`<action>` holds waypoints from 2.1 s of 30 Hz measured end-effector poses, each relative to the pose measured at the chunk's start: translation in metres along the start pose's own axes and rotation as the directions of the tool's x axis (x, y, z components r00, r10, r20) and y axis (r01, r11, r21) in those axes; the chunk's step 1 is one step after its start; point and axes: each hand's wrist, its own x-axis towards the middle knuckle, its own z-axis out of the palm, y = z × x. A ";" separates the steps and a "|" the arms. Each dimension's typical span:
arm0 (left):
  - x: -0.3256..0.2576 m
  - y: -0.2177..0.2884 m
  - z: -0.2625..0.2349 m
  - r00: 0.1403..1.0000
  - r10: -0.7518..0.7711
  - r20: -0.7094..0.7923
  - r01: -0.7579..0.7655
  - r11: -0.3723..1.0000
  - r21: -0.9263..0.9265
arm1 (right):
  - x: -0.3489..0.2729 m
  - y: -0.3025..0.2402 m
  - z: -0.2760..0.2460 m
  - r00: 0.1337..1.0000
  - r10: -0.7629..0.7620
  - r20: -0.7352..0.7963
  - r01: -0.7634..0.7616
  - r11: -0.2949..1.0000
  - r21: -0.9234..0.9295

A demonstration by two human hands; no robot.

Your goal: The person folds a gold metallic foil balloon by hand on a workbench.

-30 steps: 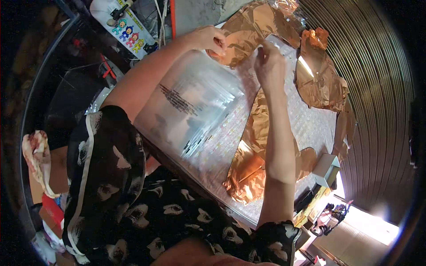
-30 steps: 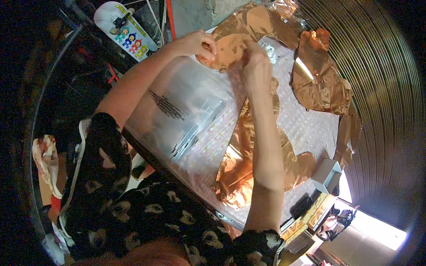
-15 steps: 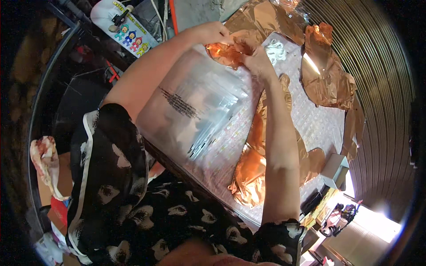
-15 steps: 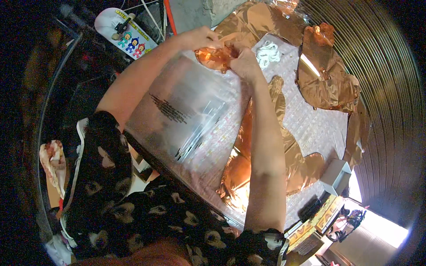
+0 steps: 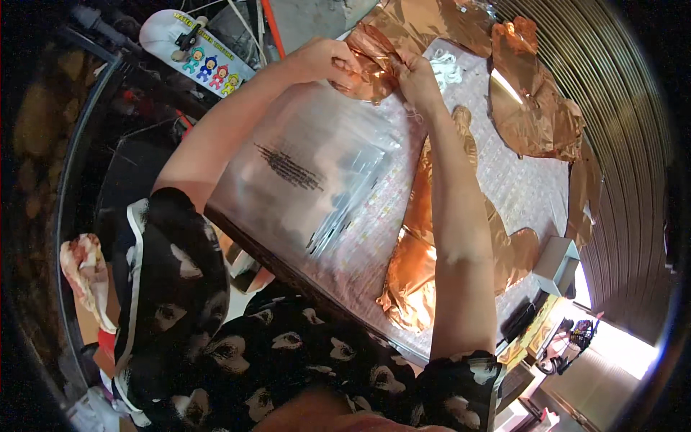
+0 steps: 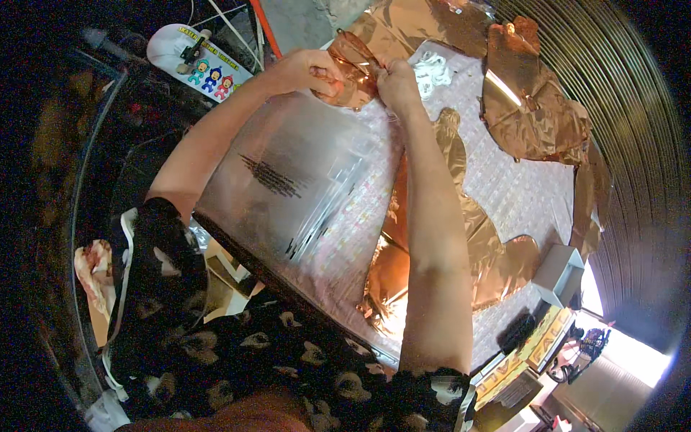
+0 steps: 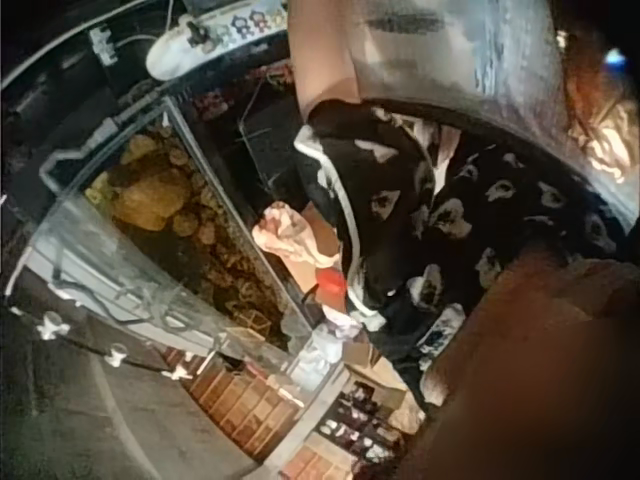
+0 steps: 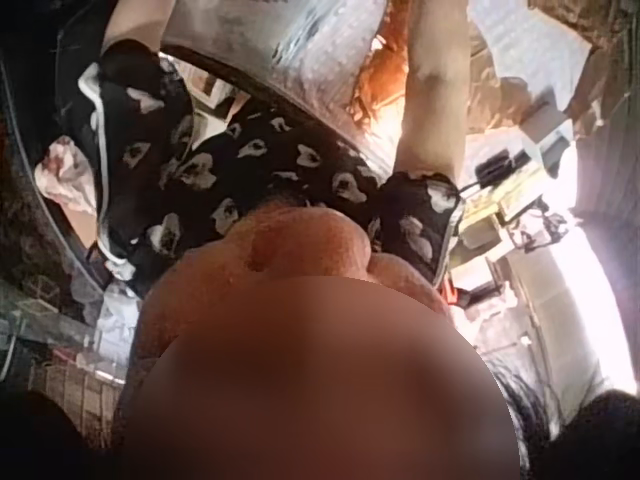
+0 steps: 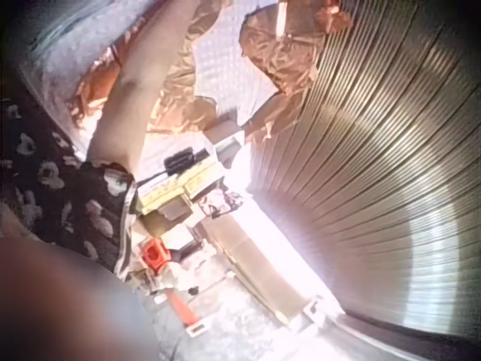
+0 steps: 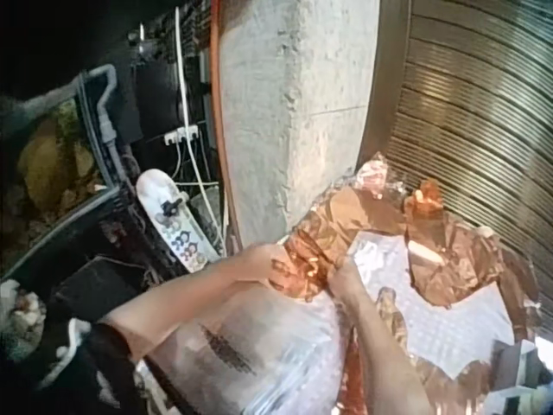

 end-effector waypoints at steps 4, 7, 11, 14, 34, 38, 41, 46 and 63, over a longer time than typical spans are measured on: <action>0.005 -0.013 -0.003 0.997 0.065 0.048 -0.067 0.997 0.034 | -0.002 -0.013 0.004 0.999 -0.020 -0.028 0.018 0.999 -0.039; 0.007 -0.016 0.006 0.994 -0.102 0.039 0.104 0.994 -0.046 | -0.011 -0.025 0.002 0.998 0.060 -0.022 -0.060 0.998 -0.018; 0.019 -0.015 0.006 0.998 -0.051 0.027 0.051 0.999 0.002 | -0.004 -0.007 -0.002 0.999 -0.047 -0.008 0.047 0.999 -0.015; 0.028 -0.015 -0.001 0.985 -0.155 0.078 0.163 0.980 -0.115 | -0.002 -0.006 -0.004 0.999 -0.020 -0.032 0.022 0.998 0.055; 0.041 0.015 0.060 0.919 0.246 -0.308 -0.034 0.828 0.559 | 0.054 -0.166 -0.138 0.897 0.069 -0.436 0.010 0.984 0.176; 0.059 0.013 0.068 0.956 0.170 -0.239 0.032 0.748 0.663 | 0.000 -0.226 -0.234 0.855 -0.271 -0.442 0.336 0.939 0.075; 0.051 0.052 0.050 0.976 0.119 -0.182 0.009 0.815 0.580 | -0.071 -0.278 -0.270 0.822 -0.390 -0.415 0.349 0.921 -0.175; 0.052 0.108 0.095 0.986 0.117 -0.123 -0.089 0.974 0.209 | -0.225 -0.310 -0.267 0.816 -0.511 -0.272 0.155 0.646 -0.747; 0.012 0.240 0.187 0.823 -0.225 0.522 0.424 0.855 -0.300 | -0.450 -0.196 -0.153 0.669 0.030 -0.742 0.239 0.938 0.253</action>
